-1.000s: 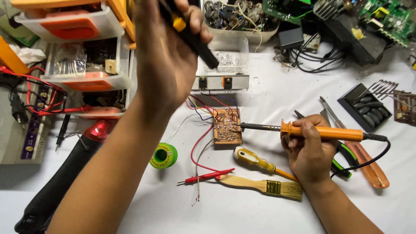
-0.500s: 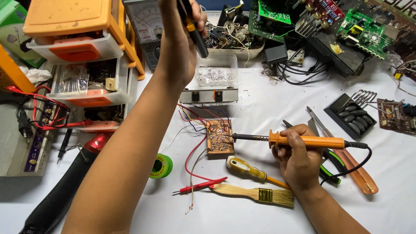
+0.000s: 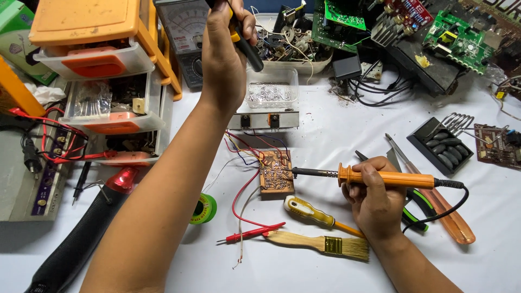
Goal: Desoldering electronic components from a printed circuit board using a soldering iron and a manual desoldering pump.
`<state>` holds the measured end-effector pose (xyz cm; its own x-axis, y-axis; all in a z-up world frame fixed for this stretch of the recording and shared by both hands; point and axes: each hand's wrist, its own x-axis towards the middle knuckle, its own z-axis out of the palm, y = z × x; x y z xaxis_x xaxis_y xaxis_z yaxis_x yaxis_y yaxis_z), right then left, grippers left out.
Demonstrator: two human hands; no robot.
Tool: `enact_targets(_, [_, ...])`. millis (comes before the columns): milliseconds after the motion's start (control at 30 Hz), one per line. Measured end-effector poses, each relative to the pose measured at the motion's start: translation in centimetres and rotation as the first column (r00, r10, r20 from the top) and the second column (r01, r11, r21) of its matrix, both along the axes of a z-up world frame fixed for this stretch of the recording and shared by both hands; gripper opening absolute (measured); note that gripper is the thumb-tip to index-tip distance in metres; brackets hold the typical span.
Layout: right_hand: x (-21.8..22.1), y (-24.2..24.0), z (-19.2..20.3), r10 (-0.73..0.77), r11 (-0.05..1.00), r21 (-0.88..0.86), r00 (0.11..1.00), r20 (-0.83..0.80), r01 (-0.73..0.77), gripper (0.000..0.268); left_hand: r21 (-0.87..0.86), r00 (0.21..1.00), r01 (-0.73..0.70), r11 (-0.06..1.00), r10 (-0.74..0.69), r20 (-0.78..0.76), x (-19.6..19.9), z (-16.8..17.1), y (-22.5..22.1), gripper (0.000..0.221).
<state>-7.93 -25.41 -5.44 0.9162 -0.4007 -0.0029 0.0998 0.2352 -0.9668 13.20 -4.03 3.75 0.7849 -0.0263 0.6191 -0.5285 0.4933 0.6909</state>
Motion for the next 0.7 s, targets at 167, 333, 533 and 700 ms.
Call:
enact_targets(167, [0.0,0.1,-0.1,-0.003,1.000,0.014,1.000,0.011,0.003,0.018,-0.062,0.994,0.070,0.996,-0.074,-0.075,-0.9,-0.3,0.8,0.022])
enact_targets(333, [-0.1,0.2,0.1,-0.011,1.000,-0.004,1.000,-0.001,0.011,0.019,0.227,0.984,-0.116,0.967,0.081,0.159,-5.8,0.5,2.9,0.028])
enact_targets(533, [-0.3,0.2,0.1,0.004,1.000,-0.016,1.000,-0.003,-0.004,0.018,0.321,0.991,-0.136,0.937,0.122,0.063,-11.3,-0.6,4.4,0.040])
enact_targets(700, [-0.3,0.4,-0.1,0.033,0.998,-0.048,0.999,-0.002,-0.033,0.018,0.323,0.991,0.024,0.946,0.019,-0.129,-14.0,-3.0,4.4,0.042])
